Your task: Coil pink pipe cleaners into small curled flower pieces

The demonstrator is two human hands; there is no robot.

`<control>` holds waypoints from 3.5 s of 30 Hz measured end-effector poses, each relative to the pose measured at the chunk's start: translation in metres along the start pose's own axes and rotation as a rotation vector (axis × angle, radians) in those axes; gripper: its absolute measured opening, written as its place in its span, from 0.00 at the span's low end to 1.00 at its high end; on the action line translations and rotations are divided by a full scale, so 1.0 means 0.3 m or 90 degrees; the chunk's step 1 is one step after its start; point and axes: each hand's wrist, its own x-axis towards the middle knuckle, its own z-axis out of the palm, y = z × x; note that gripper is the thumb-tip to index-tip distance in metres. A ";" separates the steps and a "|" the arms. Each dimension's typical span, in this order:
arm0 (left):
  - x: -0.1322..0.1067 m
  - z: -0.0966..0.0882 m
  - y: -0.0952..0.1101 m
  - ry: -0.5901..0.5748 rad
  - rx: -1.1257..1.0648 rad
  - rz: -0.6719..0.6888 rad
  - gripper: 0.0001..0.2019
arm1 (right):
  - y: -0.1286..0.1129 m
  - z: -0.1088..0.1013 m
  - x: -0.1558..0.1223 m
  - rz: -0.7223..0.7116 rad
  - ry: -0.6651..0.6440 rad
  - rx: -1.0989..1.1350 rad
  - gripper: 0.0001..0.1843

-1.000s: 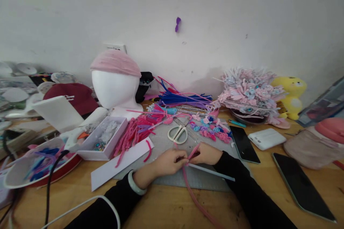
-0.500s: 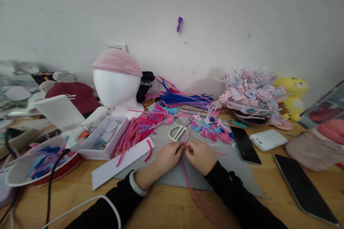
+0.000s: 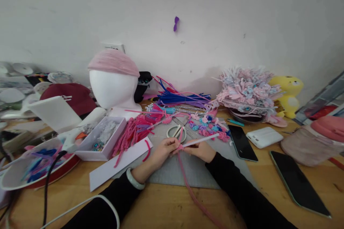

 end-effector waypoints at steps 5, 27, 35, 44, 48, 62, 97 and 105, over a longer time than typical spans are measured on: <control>-0.012 -0.004 0.009 -0.075 0.155 0.071 0.15 | 0.011 -0.066 0.006 -0.006 -0.135 -0.079 0.15; -0.008 0.022 0.029 0.191 0.290 0.091 0.11 | -0.043 0.064 -0.034 -0.145 0.246 -0.149 0.07; -0.006 0.009 0.003 -0.026 -0.047 0.005 0.12 | -0.004 -0.035 0.002 0.014 0.031 0.050 0.10; -0.030 0.007 0.025 -0.144 0.502 0.121 0.10 | 0.010 -0.076 -0.008 -0.019 -0.140 -0.207 0.08; -0.025 0.013 0.010 -0.051 0.634 0.113 0.11 | -0.009 -0.041 -0.012 -0.130 0.006 -0.326 0.06; 0.001 0.022 0.008 0.109 -0.076 -0.063 0.12 | -0.028 0.058 -0.030 -0.229 0.292 -0.189 0.09; -0.002 -0.090 0.034 0.340 0.858 0.113 0.11 | 0.000 -0.133 -0.018 0.033 0.571 -0.071 0.16; -0.016 0.001 0.020 0.141 0.317 0.216 0.19 | -0.033 0.015 -0.036 -0.038 0.385 -0.069 0.11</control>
